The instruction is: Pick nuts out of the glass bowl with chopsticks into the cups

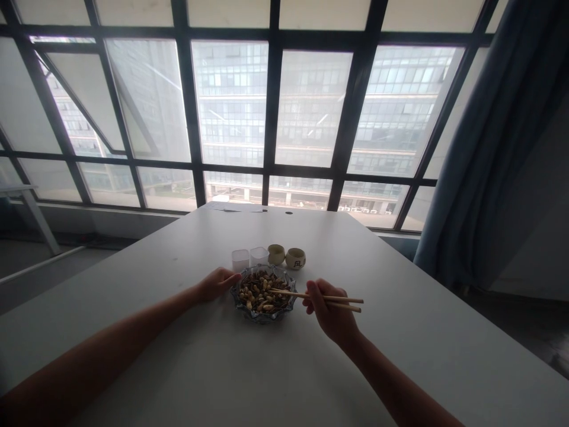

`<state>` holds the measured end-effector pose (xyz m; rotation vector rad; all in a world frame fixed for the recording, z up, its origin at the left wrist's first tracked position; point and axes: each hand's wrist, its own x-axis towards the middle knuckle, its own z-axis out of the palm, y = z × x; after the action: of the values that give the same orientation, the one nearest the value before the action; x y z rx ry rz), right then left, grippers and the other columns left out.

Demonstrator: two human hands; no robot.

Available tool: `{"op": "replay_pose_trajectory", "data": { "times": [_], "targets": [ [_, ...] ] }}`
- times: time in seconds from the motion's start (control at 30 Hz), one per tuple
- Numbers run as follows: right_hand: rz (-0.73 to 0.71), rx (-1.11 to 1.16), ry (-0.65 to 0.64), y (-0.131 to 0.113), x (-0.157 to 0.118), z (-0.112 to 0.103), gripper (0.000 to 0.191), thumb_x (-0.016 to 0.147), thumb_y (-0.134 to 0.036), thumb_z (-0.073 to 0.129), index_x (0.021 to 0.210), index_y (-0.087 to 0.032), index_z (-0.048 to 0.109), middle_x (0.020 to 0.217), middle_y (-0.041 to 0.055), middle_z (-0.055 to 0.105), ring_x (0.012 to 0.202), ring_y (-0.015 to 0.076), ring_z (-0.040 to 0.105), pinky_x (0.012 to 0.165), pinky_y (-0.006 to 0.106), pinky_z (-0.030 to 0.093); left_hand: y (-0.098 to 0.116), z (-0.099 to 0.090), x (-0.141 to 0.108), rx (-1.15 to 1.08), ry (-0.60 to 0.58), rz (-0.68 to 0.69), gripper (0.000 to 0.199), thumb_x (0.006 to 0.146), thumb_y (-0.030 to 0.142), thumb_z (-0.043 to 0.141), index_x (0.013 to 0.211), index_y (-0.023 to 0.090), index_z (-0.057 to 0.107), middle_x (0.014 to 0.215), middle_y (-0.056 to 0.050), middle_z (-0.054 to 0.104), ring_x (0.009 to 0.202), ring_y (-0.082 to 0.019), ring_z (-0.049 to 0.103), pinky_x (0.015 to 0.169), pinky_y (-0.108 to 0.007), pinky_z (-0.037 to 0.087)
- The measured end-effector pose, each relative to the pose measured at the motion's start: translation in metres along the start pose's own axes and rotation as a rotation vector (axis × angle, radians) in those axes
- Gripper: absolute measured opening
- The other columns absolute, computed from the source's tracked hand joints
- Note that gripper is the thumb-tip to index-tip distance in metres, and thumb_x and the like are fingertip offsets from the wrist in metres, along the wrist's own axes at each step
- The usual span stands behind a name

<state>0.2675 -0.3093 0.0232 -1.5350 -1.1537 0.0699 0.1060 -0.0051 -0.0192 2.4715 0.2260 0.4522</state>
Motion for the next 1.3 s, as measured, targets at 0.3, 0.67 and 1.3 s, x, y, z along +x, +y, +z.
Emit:
{"op": "replay_pose_trajectory", "data": {
  "times": [0.3,0.67,1.3],
  "targets": [
    [-0.147,-0.145,0.027,-0.007,0.000,-0.005,0.049,0.098,-0.055,0.047,0.067,-0.019,0.059,0.055,0.0046,0.067,0.045,0.0146,0.064,0.043,0.023,0.051,0.007,-0.002,-0.001,0.035,0.003,-0.017,0.067,0.084,0.079,0.027,0.052,0.020,0.026,0.053,0.005,0.019,0.053,-0.008,0.022,0.050,-0.023,0.019],
    [-0.278,-0.285,-0.012,-0.002,0.000,-0.016,0.046,0.101,-0.049,0.044,0.069,-0.020,0.059,0.054,0.0028,0.064,0.045,0.0135,0.061,0.043,0.022,0.047,0.010,-0.003,-0.002,0.062,0.000,-0.020,0.068,0.083,0.081,0.023,0.052,0.021,0.025,0.051,0.005,0.021,0.050,-0.008,0.023,0.049,-0.024,0.019],
    [-0.108,-0.151,-0.116,-0.010,0.000,-0.004,0.049,0.094,-0.058,0.052,0.067,-0.019,0.063,0.052,0.0034,0.065,0.042,0.0142,0.060,0.043,0.025,0.048,0.009,-0.002,-0.002,0.078,-0.011,-0.043,0.070,0.083,0.082,0.022,0.051,0.020,0.028,0.050,0.004,0.024,0.049,-0.008,0.024,0.050,-0.025,0.020]
  ]
}}
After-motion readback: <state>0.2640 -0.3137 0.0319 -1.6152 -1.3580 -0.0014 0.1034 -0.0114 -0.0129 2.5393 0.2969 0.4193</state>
